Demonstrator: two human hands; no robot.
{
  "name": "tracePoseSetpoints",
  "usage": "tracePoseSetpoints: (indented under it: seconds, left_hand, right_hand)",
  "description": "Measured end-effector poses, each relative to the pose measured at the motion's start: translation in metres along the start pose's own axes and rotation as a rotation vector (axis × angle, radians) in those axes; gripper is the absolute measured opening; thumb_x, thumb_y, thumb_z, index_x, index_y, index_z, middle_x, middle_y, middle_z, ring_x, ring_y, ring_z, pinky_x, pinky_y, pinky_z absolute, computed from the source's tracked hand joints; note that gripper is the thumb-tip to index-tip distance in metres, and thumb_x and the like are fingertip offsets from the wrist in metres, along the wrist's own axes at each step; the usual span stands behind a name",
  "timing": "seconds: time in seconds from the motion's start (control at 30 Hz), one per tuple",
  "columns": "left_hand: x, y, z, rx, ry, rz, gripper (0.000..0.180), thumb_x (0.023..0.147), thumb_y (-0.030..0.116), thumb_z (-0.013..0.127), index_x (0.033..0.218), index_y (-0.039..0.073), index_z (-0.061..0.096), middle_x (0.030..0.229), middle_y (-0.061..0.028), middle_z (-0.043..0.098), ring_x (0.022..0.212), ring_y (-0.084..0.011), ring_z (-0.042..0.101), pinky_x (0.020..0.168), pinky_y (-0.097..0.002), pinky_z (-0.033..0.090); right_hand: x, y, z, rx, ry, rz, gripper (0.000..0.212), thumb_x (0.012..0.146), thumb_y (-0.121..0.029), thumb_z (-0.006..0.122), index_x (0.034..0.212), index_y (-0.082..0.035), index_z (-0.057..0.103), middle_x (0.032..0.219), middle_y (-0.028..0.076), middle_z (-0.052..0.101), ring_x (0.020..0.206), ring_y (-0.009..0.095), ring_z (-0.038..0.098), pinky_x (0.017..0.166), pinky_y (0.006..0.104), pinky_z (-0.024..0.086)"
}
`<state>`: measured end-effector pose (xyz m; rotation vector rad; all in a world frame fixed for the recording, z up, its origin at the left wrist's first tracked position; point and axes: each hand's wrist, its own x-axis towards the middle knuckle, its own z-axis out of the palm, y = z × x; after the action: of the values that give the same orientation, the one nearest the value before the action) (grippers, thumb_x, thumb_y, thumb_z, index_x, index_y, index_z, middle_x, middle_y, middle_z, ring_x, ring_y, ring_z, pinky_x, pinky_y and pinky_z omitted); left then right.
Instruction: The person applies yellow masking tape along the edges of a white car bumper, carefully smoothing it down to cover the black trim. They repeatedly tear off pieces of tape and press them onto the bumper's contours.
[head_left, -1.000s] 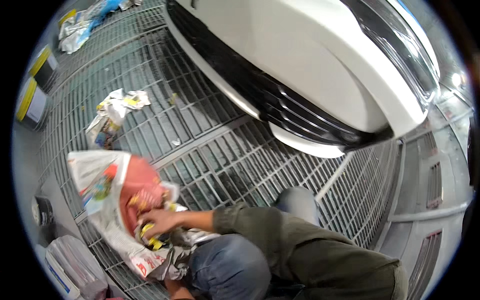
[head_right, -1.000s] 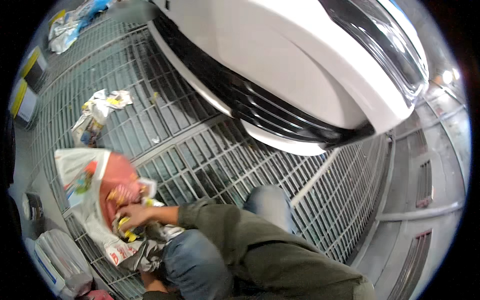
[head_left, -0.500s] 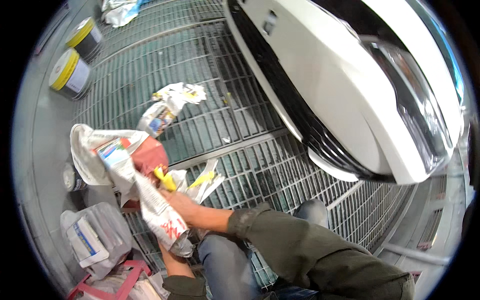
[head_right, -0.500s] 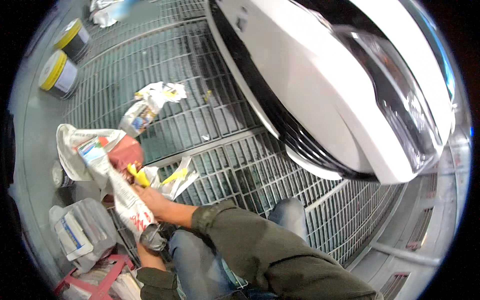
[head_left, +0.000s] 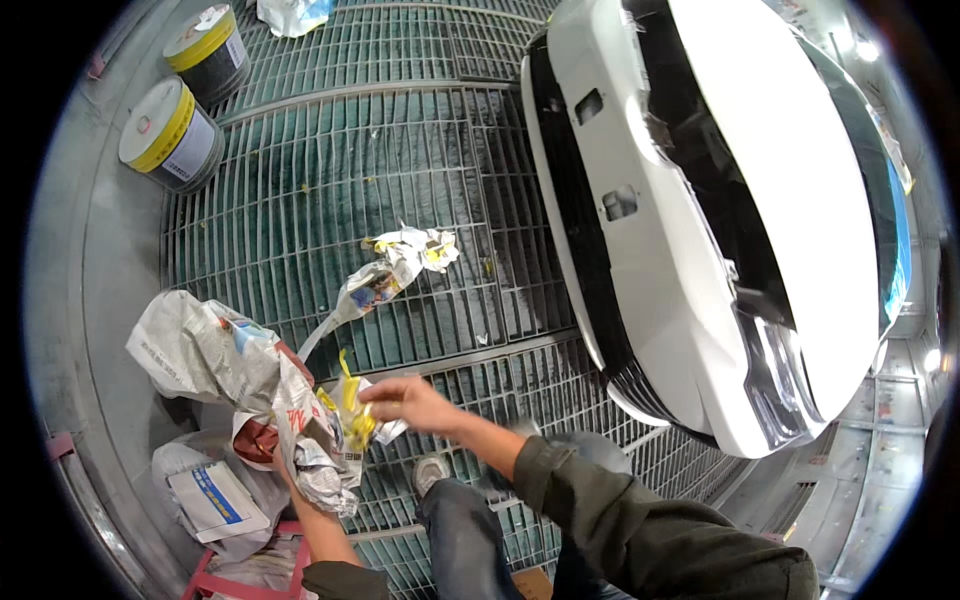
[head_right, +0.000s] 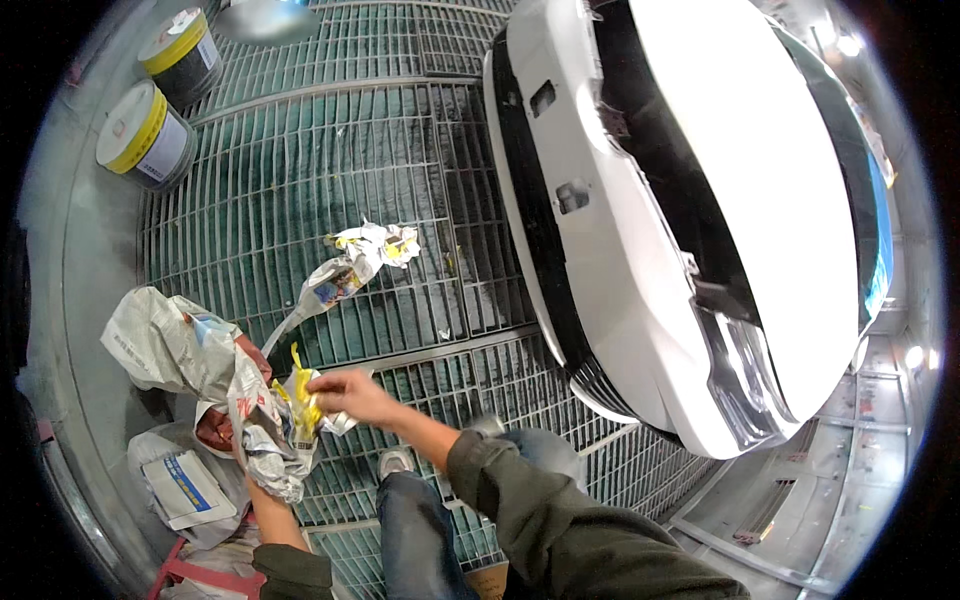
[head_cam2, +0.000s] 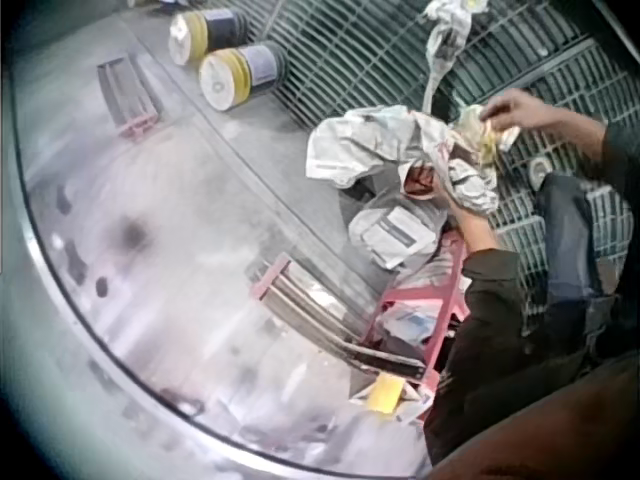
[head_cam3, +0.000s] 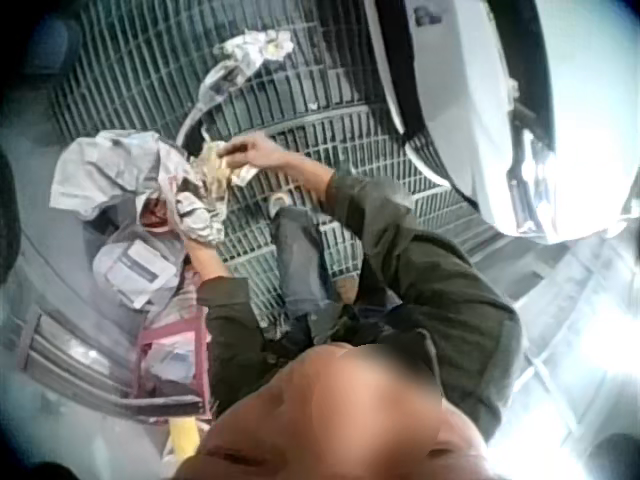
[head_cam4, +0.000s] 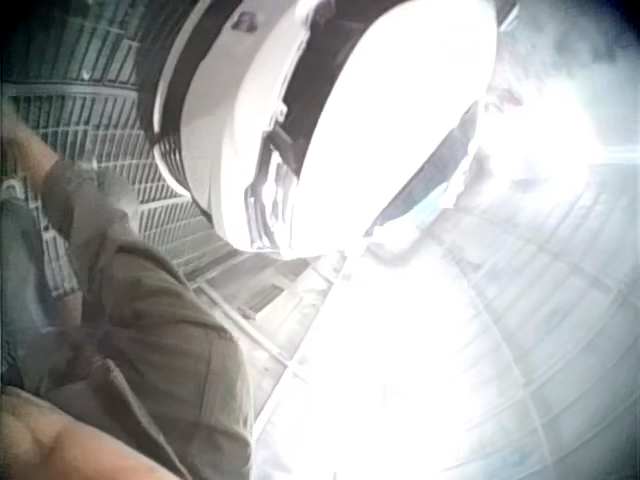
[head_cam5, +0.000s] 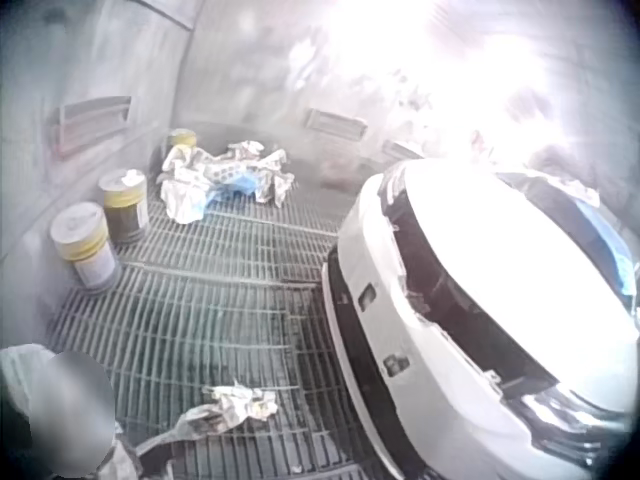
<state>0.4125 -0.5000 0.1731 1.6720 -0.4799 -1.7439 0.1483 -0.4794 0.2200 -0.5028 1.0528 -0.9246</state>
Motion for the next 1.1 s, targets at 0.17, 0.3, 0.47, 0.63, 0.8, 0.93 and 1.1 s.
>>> tracePoseSetpoints:
  seconds: [0.17,0.3,0.47,0.63,0.8,0.93,1.1]
  left_hand:
    - [0.031,0.009,0.015,0.001,0.036,-0.114,0.058,0.092,0.037,0.055,0.133,-0.002,0.043,0.13,-0.0178,0.052,0.114,-0.0295,0.053,0.097,-0.0384,0.042]
    - [0.044,-0.005,0.034,0.009,0.14,-0.189,0.057,0.092,0.036,0.056,0.132,-0.002,0.044,0.129,-0.0172,0.052,0.113,-0.0291,0.054,0.096,-0.0383,0.042]
    - [0.062,-0.007,0.072,0.015,0.199,-0.306,0.056,0.091,0.035,0.056,0.131,-0.002,0.045,0.127,-0.0166,0.053,0.112,-0.0286,0.055,0.095,-0.0382,0.043]
    - [0.055,0.029,0.128,0.033,0.249,-0.389,0.054,0.091,0.034,0.057,0.13,-0.002,0.047,0.126,-0.0159,0.054,0.11,-0.0282,0.056,0.094,-0.0381,0.044]
    - [0.028,0.105,0.175,-0.025,0.286,-0.402,0.053,0.09,0.033,0.058,0.129,-0.002,0.048,0.125,-0.0153,0.055,0.109,-0.0277,0.057,0.094,-0.038,0.044]
    - [0.023,0.213,0.233,-0.038,0.208,-0.368,0.052,0.09,0.032,0.058,0.128,-0.002,0.049,0.124,-0.0148,0.056,0.108,-0.0273,0.057,0.093,-0.0379,0.045]
    - [0.044,0.335,0.296,-0.099,0.158,-0.341,0.051,0.09,0.031,0.059,0.127,-0.002,0.05,0.123,-0.0141,0.057,0.107,-0.0268,0.058,0.092,-0.0378,0.046]
  right_hand:
    - [0.09,-0.032,-0.082,-0.53,0.294,-0.074,0.05,0.076,-0.024,0.078,0.12,-0.006,0.062,0.111,0.013,0.064,0.088,0.018,0.064,0.08,0.0322,0.053]
    - [0.198,-0.03,-0.133,-1.542,0.351,-0.038,0.099,0.061,-0.039,0.085,0.143,-0.012,0.036,0.142,0.019,0.038,0.122,0.04,0.045,0.101,0.0508,0.039]
    - [0.285,-0.025,-0.236,-1.628,0.242,0.219,0.093,0.064,-0.037,0.082,0.143,-0.024,0.036,0.144,0.015,0.039,0.124,0.039,0.045,0.1,0.0466,0.041]
    - [0.264,0.034,-0.212,-0.959,-0.034,0.455,0.044,0.076,-0.028,0.072,0.113,-0.006,0.062,0.098,0.013,0.068,0.087,0.025,0.065,0.078,0.04,0.053]
    - [0.161,-0.137,-0.047,-0.471,-0.305,0.453,0.056,0.08,-0.027,0.068,0.131,-0.01,0.051,0.126,0.02,0.055,0.116,0.034,0.054,0.1,0.044,0.042]
    - [0.161,-0.3,-0.012,-0.465,-0.267,0.398,0.048,0.087,-0.032,0.054,0.126,-0.003,0.052,0.114,0.023,0.059,0.108,0.035,0.056,0.095,0.0404,0.043]
    - [0.207,-0.401,0.0,-0.313,-0.273,0.086,0.041,0.088,-0.026,0.05,0.117,0.003,0.056,0.117,0.024,0.059,0.112,0.034,0.054,0.098,0.0404,0.039]
